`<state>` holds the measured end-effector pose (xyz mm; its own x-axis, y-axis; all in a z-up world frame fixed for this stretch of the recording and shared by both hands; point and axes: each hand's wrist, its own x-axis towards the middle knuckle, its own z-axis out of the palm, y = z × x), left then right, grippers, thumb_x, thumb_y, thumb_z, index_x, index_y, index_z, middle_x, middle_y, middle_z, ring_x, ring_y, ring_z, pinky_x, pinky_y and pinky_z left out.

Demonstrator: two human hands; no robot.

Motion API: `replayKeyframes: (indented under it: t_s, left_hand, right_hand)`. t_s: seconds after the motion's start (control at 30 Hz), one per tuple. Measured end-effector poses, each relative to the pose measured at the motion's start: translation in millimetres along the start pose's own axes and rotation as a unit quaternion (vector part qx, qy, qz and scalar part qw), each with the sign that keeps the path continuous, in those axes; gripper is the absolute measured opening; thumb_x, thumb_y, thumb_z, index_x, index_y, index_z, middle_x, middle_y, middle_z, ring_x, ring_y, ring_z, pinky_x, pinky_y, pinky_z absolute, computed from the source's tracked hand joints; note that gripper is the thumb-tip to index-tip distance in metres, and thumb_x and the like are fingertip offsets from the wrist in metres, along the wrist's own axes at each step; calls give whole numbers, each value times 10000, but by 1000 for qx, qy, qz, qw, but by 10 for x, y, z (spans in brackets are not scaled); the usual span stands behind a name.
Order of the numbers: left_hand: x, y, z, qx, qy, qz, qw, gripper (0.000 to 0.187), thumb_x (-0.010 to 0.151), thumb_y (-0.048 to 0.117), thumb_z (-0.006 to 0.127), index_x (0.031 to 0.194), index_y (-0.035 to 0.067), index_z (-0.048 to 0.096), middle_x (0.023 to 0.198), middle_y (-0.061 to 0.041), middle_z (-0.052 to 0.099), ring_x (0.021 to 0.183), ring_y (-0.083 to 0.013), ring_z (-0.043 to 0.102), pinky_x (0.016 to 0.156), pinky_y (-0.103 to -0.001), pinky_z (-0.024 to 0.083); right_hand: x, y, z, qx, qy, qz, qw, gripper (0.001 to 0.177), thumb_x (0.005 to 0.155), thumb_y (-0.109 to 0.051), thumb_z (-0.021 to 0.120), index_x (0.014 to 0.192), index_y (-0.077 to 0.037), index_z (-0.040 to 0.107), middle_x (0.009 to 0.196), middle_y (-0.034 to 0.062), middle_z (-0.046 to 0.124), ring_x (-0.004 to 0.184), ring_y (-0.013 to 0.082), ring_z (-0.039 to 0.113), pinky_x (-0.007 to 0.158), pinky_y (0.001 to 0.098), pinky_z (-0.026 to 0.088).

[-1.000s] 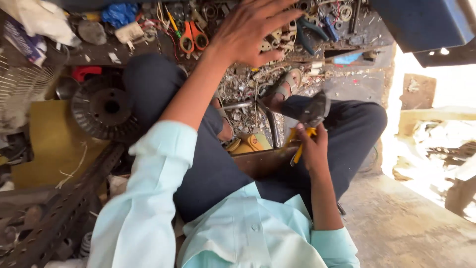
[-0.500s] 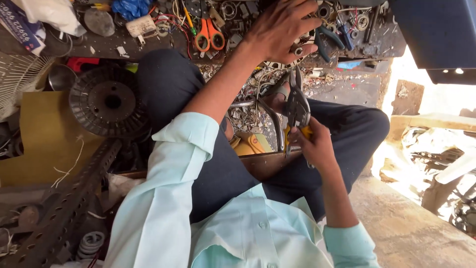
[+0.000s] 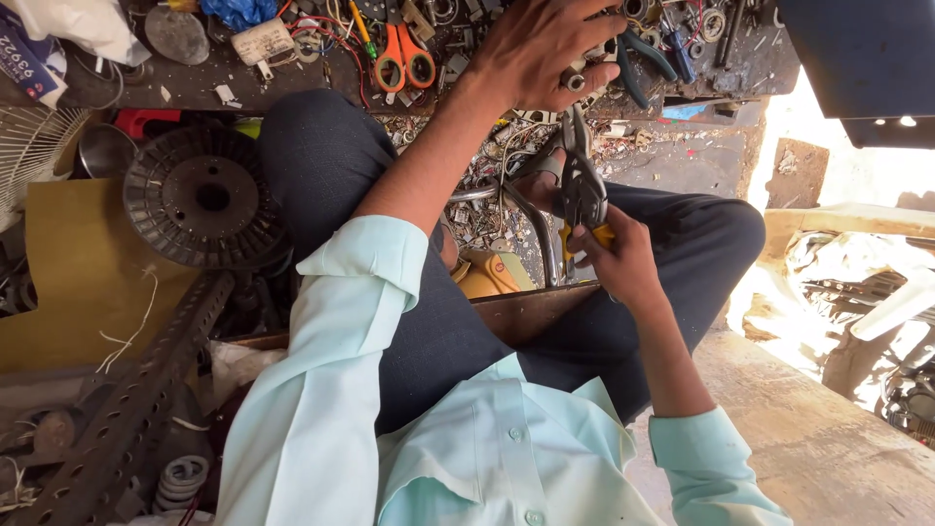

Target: Repairing or rewiring an electric fan motor using wire strippers and pliers.

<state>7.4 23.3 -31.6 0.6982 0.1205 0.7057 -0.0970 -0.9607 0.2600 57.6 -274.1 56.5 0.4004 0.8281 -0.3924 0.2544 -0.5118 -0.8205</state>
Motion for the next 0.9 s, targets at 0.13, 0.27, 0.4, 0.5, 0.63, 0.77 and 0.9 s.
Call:
replayKeyframes:
  t_s: [0.13,0.27,0.4,0.5,0.63,0.77,0.9]
  left_hand:
    - [21,17,-57,-34,-41,-36,998,418,1136,463,609,1380,126,645,1412,-74,608,1258,-280,584,1024,-473,492]
    - [41,20,-106,-46,-33,-34,998,375,1152,429,611,1382,135,640,1399,-67,614,1249,-273,593,1018,-460,497]
    - [18,-37,-38,-57,13,4,998,371,1148,414,623,1390,133,611,1403,-63,593,1272,-268,585,1060,-445,494]
    - [-5,-44,-36,-56,30,28,998,360,1138,363,610,1427,152,569,1423,-52,585,1295,-258,577,1076,-438,485]
    - [-27,-46,17,-57,9,5,998,351,1139,364,605,1423,164,554,1414,-54,589,1282,-257,579,1052,-438,489]
    - [-31,-80,80,-54,25,18,998,338,1140,366,587,1413,167,562,1405,-53,596,1284,-247,585,1067,-429,492]
    - [36,-14,-9,-55,38,-10,998,310,1153,395,600,1384,189,585,1371,-42,618,1274,-243,589,1072,-425,488]
  right_hand:
    - [80,-11,-73,23,7,-4,1000,159,989,-88,673,1086,36,650,879,70,746,789,122,744,629,273,625]
    - [78,-57,-161,-2,2,4,1000,152,1001,-91,675,1086,34,661,856,76,741,771,122,728,628,273,614]
    - [5,-23,-128,-2,-6,2,1000,156,984,-90,679,1079,33,660,864,70,742,769,112,724,625,273,611]
    - [17,-58,-70,10,-16,-1,1000,159,977,-89,674,1079,32,656,859,62,740,756,101,717,623,270,607]
    - [56,-162,-23,-5,-3,-3,1000,143,991,-97,669,1058,29,658,814,57,733,715,95,701,608,268,593]
    - [117,-180,-9,-76,34,-40,996,160,995,-114,689,1010,42,660,729,102,686,635,119,654,571,298,526]
    - [232,-155,114,-136,90,-80,983,205,1010,-145,710,986,54,668,684,152,640,586,146,606,564,344,476]
